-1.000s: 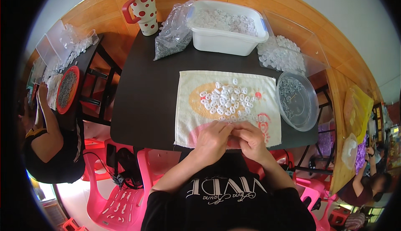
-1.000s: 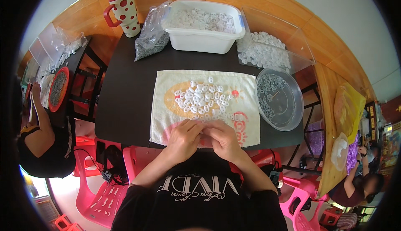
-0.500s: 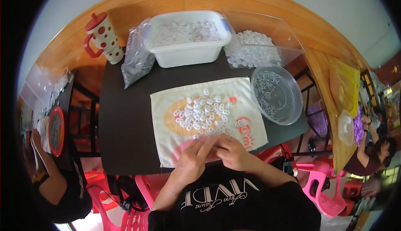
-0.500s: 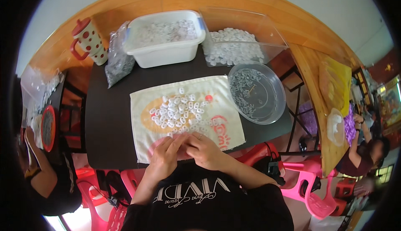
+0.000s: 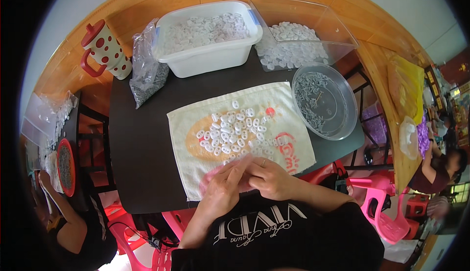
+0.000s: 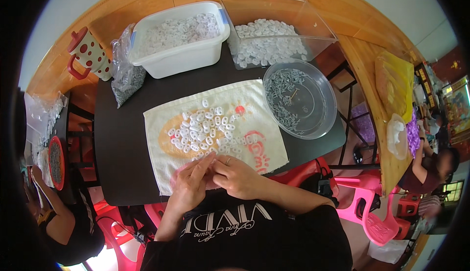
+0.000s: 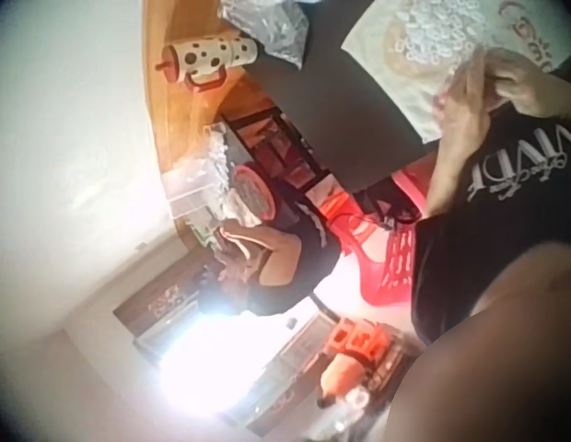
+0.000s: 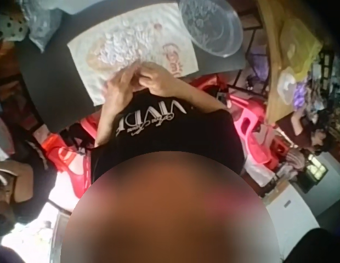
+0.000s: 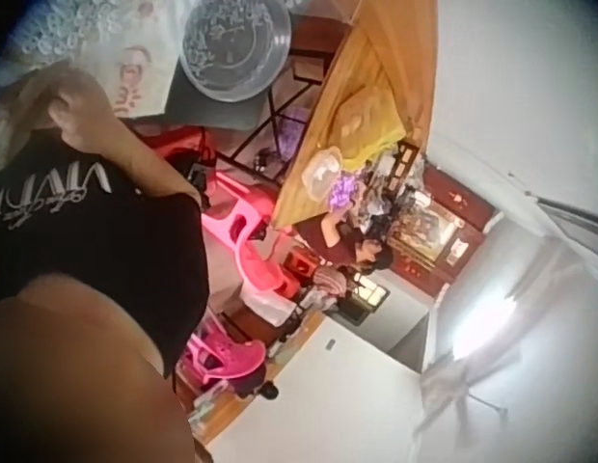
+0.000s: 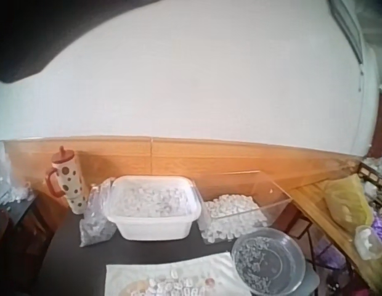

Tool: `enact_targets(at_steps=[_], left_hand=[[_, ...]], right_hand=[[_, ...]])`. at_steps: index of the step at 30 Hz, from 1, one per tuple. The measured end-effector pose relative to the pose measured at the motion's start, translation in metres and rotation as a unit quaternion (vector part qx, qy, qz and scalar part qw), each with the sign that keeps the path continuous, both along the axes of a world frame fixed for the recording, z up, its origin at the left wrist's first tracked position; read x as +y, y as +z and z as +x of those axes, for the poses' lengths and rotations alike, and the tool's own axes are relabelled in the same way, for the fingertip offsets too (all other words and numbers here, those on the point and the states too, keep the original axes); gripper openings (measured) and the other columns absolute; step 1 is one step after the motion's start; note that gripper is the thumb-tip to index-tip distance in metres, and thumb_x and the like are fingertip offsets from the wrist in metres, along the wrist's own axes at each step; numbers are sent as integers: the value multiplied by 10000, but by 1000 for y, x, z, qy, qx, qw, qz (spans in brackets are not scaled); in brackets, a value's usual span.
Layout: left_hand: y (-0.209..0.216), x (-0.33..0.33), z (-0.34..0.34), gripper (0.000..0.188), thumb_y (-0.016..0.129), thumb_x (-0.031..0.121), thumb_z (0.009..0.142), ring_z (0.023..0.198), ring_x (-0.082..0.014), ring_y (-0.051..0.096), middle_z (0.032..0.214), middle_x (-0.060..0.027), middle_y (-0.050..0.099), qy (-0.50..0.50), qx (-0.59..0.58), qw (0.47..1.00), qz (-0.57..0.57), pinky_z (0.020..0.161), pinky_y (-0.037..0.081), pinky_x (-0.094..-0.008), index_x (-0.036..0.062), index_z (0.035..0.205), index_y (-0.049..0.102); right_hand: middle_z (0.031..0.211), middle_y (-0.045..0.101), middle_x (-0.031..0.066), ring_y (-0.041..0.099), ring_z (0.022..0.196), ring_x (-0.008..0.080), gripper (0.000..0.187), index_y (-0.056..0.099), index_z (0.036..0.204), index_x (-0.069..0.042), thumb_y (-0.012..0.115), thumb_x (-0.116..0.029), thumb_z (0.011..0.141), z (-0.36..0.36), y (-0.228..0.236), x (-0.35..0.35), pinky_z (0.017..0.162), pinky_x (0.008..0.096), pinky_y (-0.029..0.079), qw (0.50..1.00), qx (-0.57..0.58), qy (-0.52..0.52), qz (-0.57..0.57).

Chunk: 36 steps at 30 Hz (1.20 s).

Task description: Assembling small white plastic rings by manually inserting tiny metal pins into them on a workbench.

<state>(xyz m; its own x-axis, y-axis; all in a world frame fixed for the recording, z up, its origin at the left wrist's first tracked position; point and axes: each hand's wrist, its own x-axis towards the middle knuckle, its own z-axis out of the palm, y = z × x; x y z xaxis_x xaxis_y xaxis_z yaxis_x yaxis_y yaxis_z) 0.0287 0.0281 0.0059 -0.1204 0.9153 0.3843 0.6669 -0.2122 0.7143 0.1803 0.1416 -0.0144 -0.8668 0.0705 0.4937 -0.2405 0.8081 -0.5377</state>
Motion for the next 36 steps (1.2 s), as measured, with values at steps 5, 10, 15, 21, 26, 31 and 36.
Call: enact_targets(at_steps=[5, 10, 15, 21, 26, 31, 36], left_hand=[[0, -6, -4, 532, 593, -94, 741, 796, -298, 675, 882, -133, 675, 10, -30, 999, -31, 685, 554, -390, 26, 1259, 602], [-7, -12, 0, 433, 679, -36, 741, 763, -288, 655, 830, -111, 662, 42, 9, 999, 20, 624, 526, -383, 31, 1168, 649], [-10, -19, 2, 349, 728, 3, 723, 708, -281, 613, 810, -86, 654, 48, 30, 995, 83, 599, 500, -378, 35, 1069, 689], [-18, -29, 3, 240, 723, -6, 713, 749, -272, 592, 819, -62, 645, 80, 84, 990, 84, 605, 482, -378, 48, 946, 718], [-16, -28, 4, 202, 706, -23, 689, 806, -265, 579, 866, -48, 631, 73, 117, 988, 63, 654, 474, -368, 57, 874, 712], [-18, -27, 6, 189, 703, -20, 689, 816, -277, 578, 878, -59, 627, 74, 108, 990, 57, 671, 470, -376, 51, 864, 708], [-13, -29, 8, 163, 707, -31, 708, 795, -291, 578, 869, -80, 631, 85, 89, 990, 61, 659, 477, -382, 29, 860, 702]], right_hand=[[981, 558, 171, 576, 886, 361, 188, 550, 786, 0, 634, 32, 622, 1, 6, -1, 757, 430, 505, 999, 12, -22, 45], [831, 608, 122, 593, 721, 256, 153, 632, 884, -7, 601, 97, 777, 11, 61, 51, 657, 345, 489, 978, 127, -161, -25], [799, 627, 46, 577, 748, 101, 23, 658, 899, 19, 639, 15, 888, -11, 154, 169, 681, 256, 481, 902, 189, -384, 48], [831, 639, 68, 604, 786, 145, 98, 660, 913, 18, 670, 41, 818, -1, 109, 101, 730, 280, 488, 965, 22, -255, -57], [925, 600, 107, 598, 863, 297, 180, 686, 939, -17, 696, -4, 760, 1, 45, 42, 733, 382, 491, 976, -101, -178, 69], [978, 569, 112, 559, 889, 323, 238, 693, 941, -36, 696, 1, 705, -15, 16, 28, 744, 395, 465, 968, -82, -184, 152], [981, 569, 104, 561, 897, 316, 216, 683, 902, -32, 654, 40, 701, -8, 17, 32, 748, 401, 461, 981, -45, -163, 94]])
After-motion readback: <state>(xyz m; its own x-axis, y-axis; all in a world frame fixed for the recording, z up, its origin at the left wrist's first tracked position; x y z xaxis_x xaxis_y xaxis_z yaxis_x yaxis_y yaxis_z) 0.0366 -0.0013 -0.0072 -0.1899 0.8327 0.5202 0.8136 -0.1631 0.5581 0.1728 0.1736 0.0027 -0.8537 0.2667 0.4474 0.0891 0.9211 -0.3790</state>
